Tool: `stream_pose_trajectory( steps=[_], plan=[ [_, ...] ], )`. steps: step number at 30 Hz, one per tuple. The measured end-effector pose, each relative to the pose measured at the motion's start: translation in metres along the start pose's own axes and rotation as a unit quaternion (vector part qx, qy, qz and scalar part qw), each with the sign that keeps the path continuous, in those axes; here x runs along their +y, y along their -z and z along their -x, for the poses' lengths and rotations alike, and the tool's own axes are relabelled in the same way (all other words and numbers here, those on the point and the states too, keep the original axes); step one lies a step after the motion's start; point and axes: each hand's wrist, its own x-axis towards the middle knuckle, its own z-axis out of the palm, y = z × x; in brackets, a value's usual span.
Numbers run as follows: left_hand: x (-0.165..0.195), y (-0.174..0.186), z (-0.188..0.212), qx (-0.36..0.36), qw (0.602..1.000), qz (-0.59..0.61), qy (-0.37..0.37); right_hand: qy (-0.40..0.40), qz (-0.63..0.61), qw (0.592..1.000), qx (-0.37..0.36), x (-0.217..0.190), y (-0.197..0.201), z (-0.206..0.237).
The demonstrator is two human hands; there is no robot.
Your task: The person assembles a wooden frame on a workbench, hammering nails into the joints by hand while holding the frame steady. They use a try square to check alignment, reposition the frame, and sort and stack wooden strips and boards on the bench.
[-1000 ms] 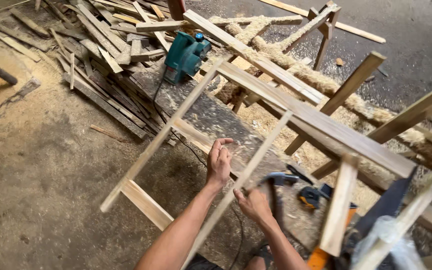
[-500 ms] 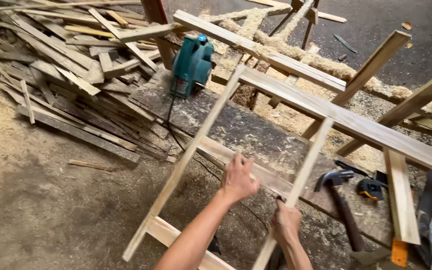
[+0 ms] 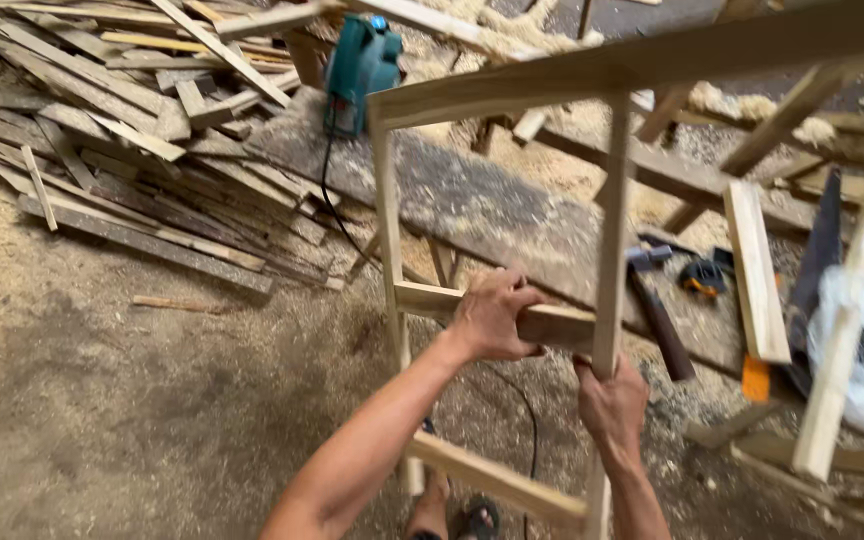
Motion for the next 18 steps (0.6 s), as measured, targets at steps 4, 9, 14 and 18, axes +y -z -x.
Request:
stream_pose_trajectory(
  steps=[4, 9, 14, 18],
  plan=[
    [0.048, 0.003, 0.012, 0.037, 0.964, 0.255, 0.071, 0.053, 0.059, 0.997, -0.007, 0.001, 0.022, 0.027],
    [0.067, 0.004, 0.037, 0.167, 0.775, 0.430, 0.432, 0.127, 0.226, 0.964, -0.053, 0.035, 0.012, 0.041],
    [0.013, -0.039, 0.110, 0.180, 0.622, 0.475, 0.595, 0.188, 0.311, 0.929, -0.075, 0.110, -0.024, 0.050],
    [-0.044, -0.128, 0.185, 0.215, 0.542, 0.552, 0.596, 0.235, 0.325, 0.910, -0.101, 0.172, -0.065, 0.040]
  ],
)
